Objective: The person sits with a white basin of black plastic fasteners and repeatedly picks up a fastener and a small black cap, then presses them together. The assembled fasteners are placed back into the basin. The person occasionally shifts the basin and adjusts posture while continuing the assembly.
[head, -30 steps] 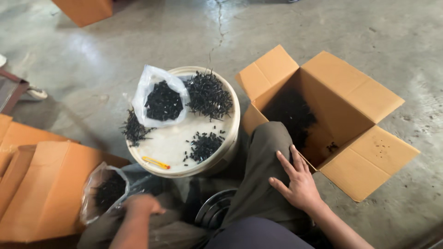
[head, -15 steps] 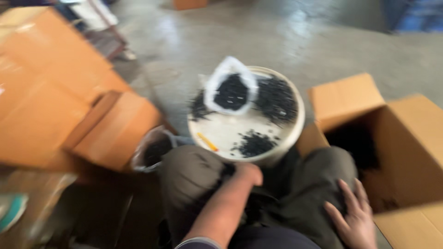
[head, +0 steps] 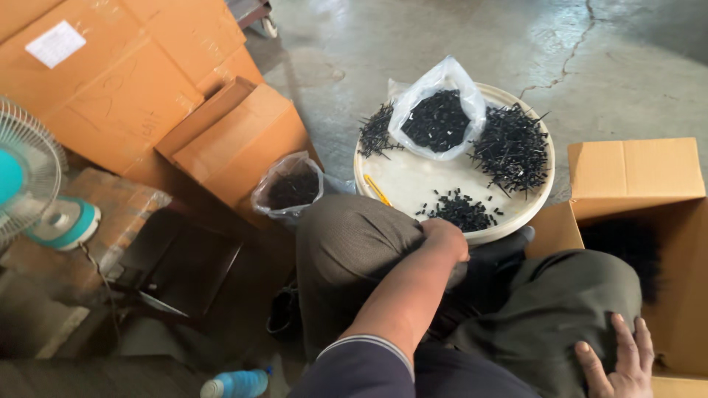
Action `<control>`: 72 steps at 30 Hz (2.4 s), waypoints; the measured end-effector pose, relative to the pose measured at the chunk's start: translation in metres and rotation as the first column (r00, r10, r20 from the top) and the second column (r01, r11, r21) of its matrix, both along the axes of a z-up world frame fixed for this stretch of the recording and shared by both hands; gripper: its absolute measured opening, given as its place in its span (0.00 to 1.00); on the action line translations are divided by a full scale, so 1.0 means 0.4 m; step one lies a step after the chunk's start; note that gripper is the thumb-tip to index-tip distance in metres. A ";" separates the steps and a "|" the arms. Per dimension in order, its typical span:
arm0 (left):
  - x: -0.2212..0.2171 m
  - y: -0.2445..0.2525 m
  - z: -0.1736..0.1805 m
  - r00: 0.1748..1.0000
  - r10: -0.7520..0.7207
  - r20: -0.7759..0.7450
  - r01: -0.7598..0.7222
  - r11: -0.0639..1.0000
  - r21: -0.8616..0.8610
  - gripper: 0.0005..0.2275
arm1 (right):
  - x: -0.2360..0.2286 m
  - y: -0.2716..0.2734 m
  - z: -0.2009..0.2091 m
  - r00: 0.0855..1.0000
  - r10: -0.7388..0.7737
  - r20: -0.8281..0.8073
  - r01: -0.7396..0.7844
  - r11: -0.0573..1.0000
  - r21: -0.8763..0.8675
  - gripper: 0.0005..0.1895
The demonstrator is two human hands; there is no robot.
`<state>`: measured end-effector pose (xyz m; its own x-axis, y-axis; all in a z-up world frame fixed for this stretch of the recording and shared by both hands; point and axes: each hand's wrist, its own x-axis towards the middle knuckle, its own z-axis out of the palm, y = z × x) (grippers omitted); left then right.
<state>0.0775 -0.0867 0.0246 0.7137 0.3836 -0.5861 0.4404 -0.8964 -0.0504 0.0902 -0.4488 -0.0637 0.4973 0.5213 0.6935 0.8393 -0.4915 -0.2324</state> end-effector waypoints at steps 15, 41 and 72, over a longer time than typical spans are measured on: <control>-0.213 -0.135 -0.125 0.965 -0.261 0.004 0.261 0.961 -0.089 0.26 | -0.090 -0.035 0.085 0.844 -0.219 -0.490 0.241 0.970 -0.020 0.41; -0.230 0.062 -0.209 0.973 -0.226 0.040 0.230 0.966 -0.117 0.18 | -0.021 0.549 0.016 0.864 -0.163 -0.477 -0.393 0.374 -0.840 0.40; -0.308 0.245 -0.092 0.435 0.029 0.900 0.089 0.993 -0.075 0.23 | 0.056 0.618 0.181 0.896 0.108 -0.431 -0.278 0.893 -0.353 0.23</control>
